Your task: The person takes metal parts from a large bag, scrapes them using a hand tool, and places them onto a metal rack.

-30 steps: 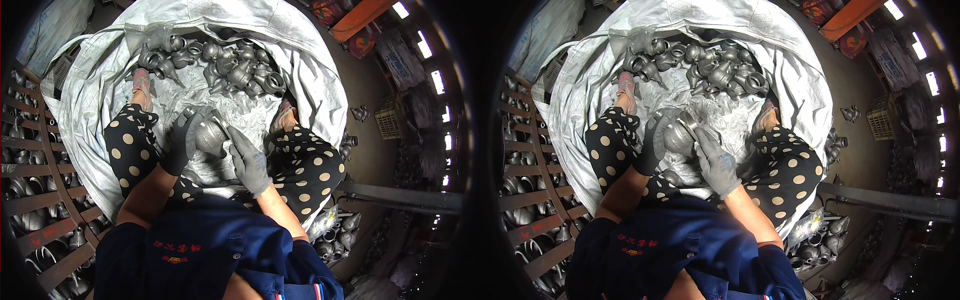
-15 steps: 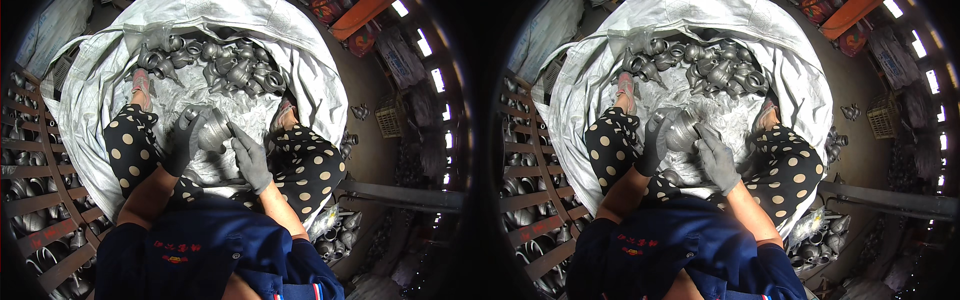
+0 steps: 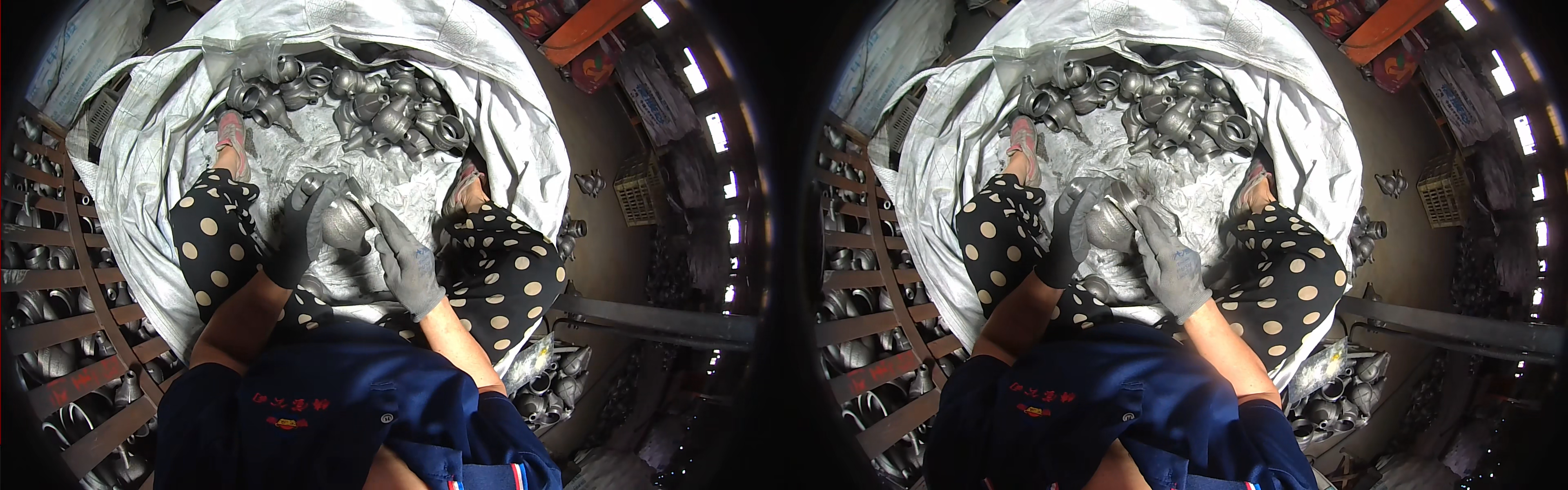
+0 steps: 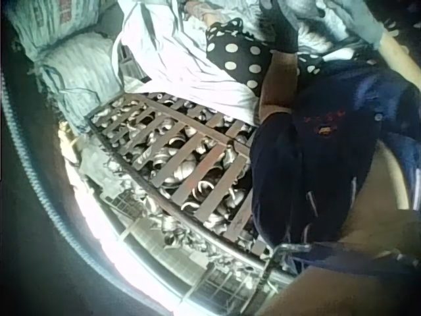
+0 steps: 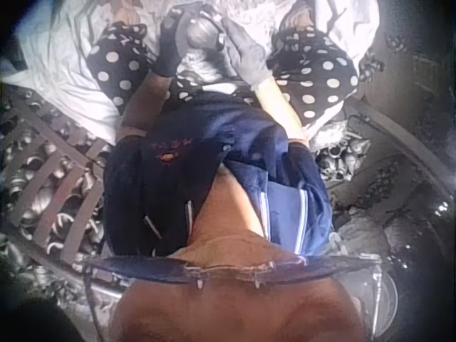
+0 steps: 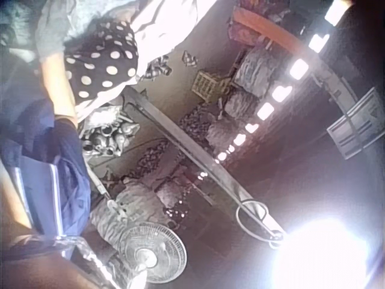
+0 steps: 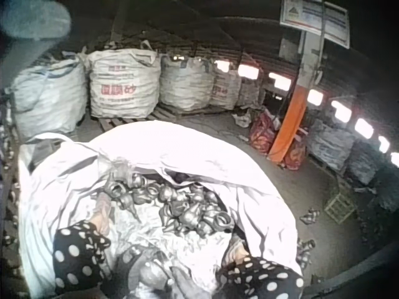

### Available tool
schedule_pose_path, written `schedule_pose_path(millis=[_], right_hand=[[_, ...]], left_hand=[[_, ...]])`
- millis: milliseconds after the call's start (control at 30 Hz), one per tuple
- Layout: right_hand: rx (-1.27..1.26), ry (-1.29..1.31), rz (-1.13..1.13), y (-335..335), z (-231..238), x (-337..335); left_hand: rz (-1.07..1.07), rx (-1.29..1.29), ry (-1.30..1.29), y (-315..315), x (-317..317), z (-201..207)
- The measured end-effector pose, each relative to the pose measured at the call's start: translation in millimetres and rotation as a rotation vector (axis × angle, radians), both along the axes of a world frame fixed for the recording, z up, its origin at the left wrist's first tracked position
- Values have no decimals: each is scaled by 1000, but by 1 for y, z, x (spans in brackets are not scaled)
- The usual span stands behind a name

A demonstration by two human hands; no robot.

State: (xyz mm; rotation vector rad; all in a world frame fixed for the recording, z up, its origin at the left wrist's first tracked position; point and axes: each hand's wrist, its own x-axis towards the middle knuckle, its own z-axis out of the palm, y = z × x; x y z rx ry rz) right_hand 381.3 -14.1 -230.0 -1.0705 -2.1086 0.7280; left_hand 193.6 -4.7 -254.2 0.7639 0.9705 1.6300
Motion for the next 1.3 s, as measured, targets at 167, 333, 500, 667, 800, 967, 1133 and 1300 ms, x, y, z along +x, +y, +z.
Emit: schedule_pose_path(millis=[167, 333, 500, 667, 800, 967, 1133, 1300], right_hand=[[18, 36, 5, -1, -4, 2], [-33, 15, 5, -2, 0, 2], [-23, 12, -14, -3, -2, 0], [-6, 27, -32, -2, -5, 0], [-114, 80, -39, 1, -4, -3], [-521, 320, -93, 4, 7, -5], [-140, 191, -5, 1, 3, -3], [-47, 50, -34, 2, 1, -4]], left_hand=[[-21, -27, -77, -1, 1, -1], [-68, -18, -105, -1, -2, -9], [-17, -4, 35, -2, 1, -2], [-7, 17, 209, -6, 7, 4], [93, 174, 363, -2, 13, 3], [9, -8, 172, -2, 4, -3], [31, 20, 60, 0, 3, -11], [-46, -28, 119, -6, 7, -3]])
